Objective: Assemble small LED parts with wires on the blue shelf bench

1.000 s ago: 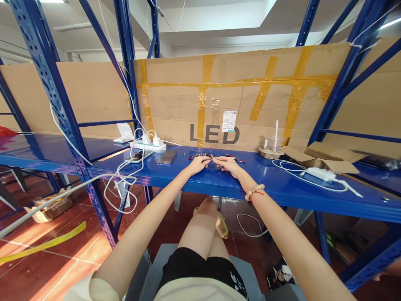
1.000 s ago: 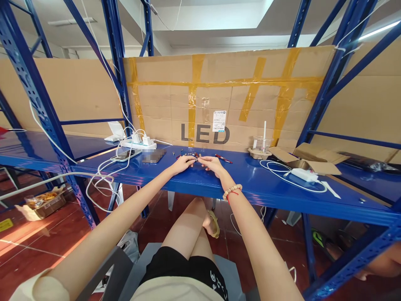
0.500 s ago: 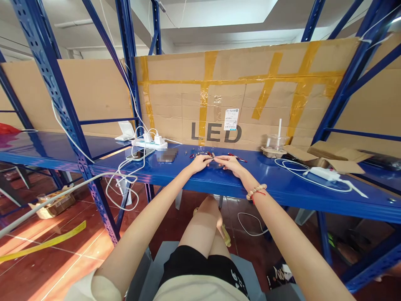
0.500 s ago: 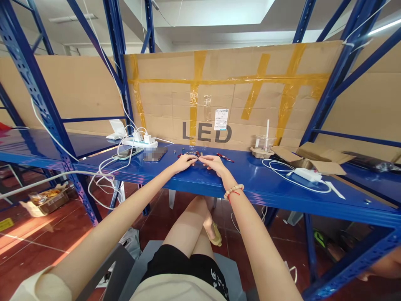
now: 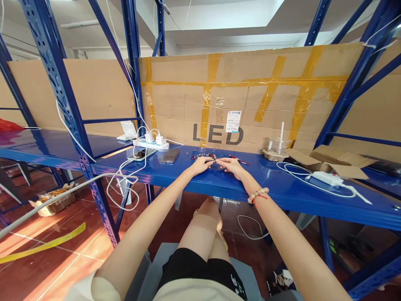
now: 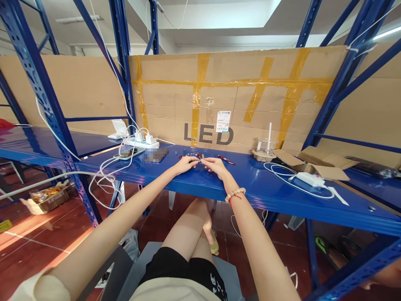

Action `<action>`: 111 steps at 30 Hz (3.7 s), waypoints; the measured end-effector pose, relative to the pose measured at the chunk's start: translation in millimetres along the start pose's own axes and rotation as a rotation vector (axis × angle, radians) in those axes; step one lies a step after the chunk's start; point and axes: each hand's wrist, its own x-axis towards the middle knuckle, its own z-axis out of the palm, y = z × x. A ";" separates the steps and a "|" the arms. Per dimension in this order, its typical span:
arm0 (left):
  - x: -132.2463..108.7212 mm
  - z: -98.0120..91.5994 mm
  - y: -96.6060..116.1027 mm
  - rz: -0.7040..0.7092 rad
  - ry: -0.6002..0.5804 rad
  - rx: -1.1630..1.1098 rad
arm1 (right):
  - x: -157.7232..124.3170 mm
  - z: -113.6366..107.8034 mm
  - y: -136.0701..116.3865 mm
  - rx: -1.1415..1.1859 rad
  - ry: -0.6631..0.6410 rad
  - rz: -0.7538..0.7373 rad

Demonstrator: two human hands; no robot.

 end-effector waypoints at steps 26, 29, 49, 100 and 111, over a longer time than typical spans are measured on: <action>-0.9 1.5 1.6 -0.005 0.009 -0.123 | -2.6 0.3 -1.9 0.011 -0.008 -0.011; -0.8 1.3 0.6 0.009 -0.003 -0.128 | -1.9 0.4 -1.7 0.041 -0.013 -0.006; -4.5 -4.0 6.9 0.013 -0.018 -0.070 | -7.5 2.1 -5.7 0.017 -0.027 -0.078; -10.9 -4.9 10.8 0.215 0.088 -0.123 | -5.3 -1.5 -1.9 -0.019 -0.054 -0.108; -6.3 -2.7 9.4 0.196 0.097 -0.010 | -6.1 0.0 -4.2 -0.012 -0.040 -0.069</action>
